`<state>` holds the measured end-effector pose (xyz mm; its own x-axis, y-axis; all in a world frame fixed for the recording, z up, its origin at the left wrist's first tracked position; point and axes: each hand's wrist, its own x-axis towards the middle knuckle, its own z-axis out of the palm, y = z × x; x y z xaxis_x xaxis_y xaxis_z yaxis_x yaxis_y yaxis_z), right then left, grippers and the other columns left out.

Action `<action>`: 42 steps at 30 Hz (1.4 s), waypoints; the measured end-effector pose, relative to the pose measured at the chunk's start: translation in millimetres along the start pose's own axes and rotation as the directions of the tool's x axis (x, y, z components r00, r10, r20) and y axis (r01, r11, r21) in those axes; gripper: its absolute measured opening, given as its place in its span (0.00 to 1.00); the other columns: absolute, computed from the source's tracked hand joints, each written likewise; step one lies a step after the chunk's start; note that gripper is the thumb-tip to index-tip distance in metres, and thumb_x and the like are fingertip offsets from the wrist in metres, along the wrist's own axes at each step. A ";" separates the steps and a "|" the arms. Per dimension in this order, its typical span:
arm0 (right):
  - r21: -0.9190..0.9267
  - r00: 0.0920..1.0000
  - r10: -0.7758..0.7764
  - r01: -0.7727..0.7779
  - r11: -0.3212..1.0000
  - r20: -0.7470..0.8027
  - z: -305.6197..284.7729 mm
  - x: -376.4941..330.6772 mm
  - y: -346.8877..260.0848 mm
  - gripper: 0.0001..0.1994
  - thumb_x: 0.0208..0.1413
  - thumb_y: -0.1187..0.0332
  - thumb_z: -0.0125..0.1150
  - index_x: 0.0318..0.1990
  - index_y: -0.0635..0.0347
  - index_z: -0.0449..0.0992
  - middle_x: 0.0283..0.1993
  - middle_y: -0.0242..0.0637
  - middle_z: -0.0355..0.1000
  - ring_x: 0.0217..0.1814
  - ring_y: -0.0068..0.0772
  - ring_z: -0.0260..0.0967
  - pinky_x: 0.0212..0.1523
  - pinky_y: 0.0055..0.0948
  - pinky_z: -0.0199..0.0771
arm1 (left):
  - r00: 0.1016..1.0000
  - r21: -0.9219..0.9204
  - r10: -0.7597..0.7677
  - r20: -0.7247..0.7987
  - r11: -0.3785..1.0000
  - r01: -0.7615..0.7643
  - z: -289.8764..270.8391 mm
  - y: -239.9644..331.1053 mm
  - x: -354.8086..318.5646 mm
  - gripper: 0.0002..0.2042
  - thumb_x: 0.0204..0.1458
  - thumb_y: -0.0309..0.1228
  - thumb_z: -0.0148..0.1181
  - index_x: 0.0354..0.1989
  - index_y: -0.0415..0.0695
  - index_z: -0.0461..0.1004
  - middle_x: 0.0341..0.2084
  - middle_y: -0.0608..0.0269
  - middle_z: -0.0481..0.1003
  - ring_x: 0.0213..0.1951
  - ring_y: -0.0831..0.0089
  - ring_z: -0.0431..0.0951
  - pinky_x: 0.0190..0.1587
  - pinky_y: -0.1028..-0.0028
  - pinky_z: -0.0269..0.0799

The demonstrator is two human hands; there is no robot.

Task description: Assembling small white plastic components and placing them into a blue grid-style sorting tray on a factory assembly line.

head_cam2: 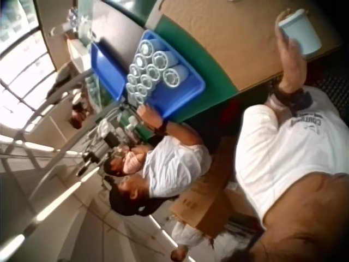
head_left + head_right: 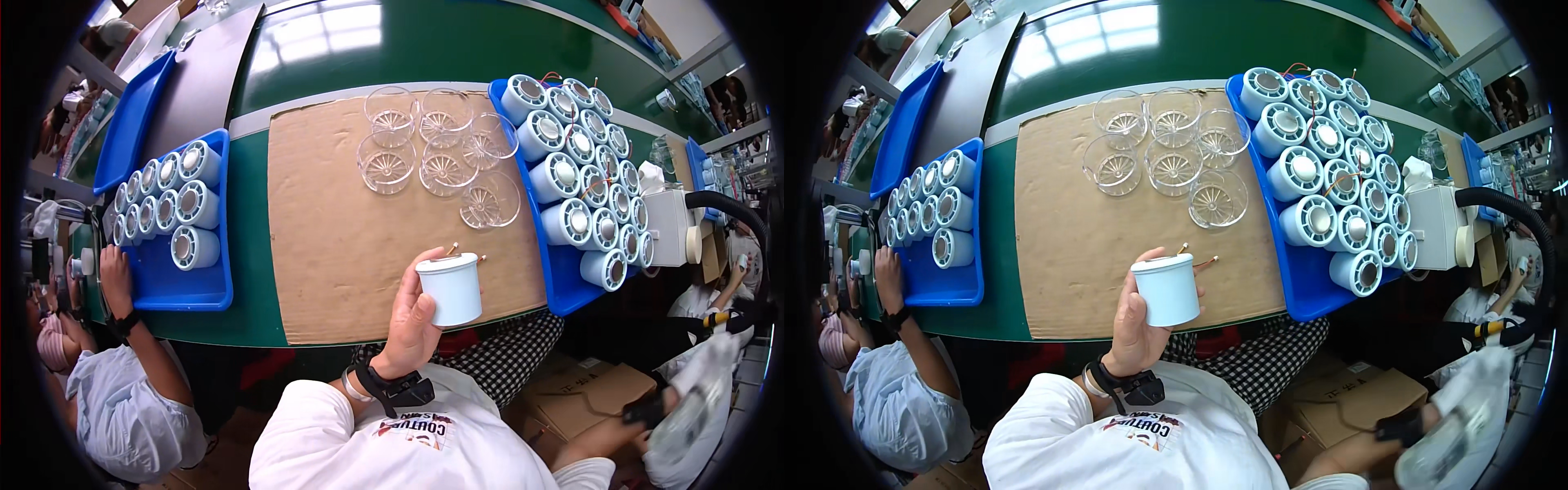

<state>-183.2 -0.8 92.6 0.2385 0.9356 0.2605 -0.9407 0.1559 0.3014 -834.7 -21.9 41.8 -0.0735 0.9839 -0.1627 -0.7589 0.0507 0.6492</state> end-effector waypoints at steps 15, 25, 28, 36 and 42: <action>-0.946 0.998 0.031 -0.063 0.319 -0.056 -9.6 -63.8 280.8 0.21 0.55 0.54 0.46 0.51 0.58 0.62 0.43 0.36 0.64 0.40 0.31 0.65 0.38 0.31 0.70 | 0.988 -0.071 -0.060 0.143 0.995 0.071 -10.9 -11.9 19.2 0.35 0.47 0.51 0.53 0.57 0.43 0.49 0.47 0.48 0.64 0.44 0.61 0.70 0.43 0.67 0.70; -0.289 0.821 0.244 0.435 -0.853 0.517 -15.1 179.9 375.6 0.15 0.53 0.68 0.54 0.49 0.58 0.68 0.43 0.36 0.68 0.41 0.26 0.66 0.44 0.22 0.66 | 0.990 -0.075 -0.082 0.115 0.993 0.091 -11.8 -16.9 19.6 0.35 0.43 0.52 0.57 0.54 0.42 0.53 0.44 0.44 0.66 0.41 0.60 0.72 0.41 0.66 0.71; -0.143 0.847 0.226 0.331 -0.933 0.481 -46.9 226.3 359.2 0.17 0.52 0.66 0.56 0.49 0.56 0.67 0.40 0.38 0.69 0.39 0.29 0.67 0.43 0.25 0.67 | 0.985 -0.082 -0.097 0.144 0.991 0.109 -9.9 -17.7 22.3 0.36 0.43 0.51 0.57 0.54 0.41 0.53 0.43 0.43 0.66 0.41 0.60 0.72 0.41 0.66 0.71; 0.031 0.916 0.219 0.222 -0.975 0.336 -100.3 249.6 359.5 0.20 0.50 0.61 0.56 0.50 0.57 0.66 0.42 0.49 0.69 0.42 0.44 0.68 0.44 0.32 0.67 | 0.989 -0.046 -0.108 0.106 0.993 0.113 -15.3 -14.5 16.9 0.37 0.41 0.51 0.59 0.55 0.41 0.52 0.41 0.44 0.67 0.38 0.60 0.73 0.38 0.66 0.73; 0.094 0.894 0.334 0.321 -0.942 0.298 -83.5 229.0 347.2 0.24 0.53 0.56 0.52 0.52 0.63 0.63 0.46 0.47 0.68 0.48 0.37 0.65 0.49 0.28 0.62 | 0.981 0.003 -0.123 0.151 0.992 0.124 -12.0 -14.2 13.6 0.36 0.45 0.54 0.52 0.55 0.42 0.50 0.36 0.51 0.67 0.33 0.62 0.73 0.28 0.69 0.73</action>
<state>-475.3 294.1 180.3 -0.0290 0.7942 0.6069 0.9858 0.1234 -0.1143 -832.6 -11.3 21.5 0.1193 0.9847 -0.1270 -0.7603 0.1729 0.6261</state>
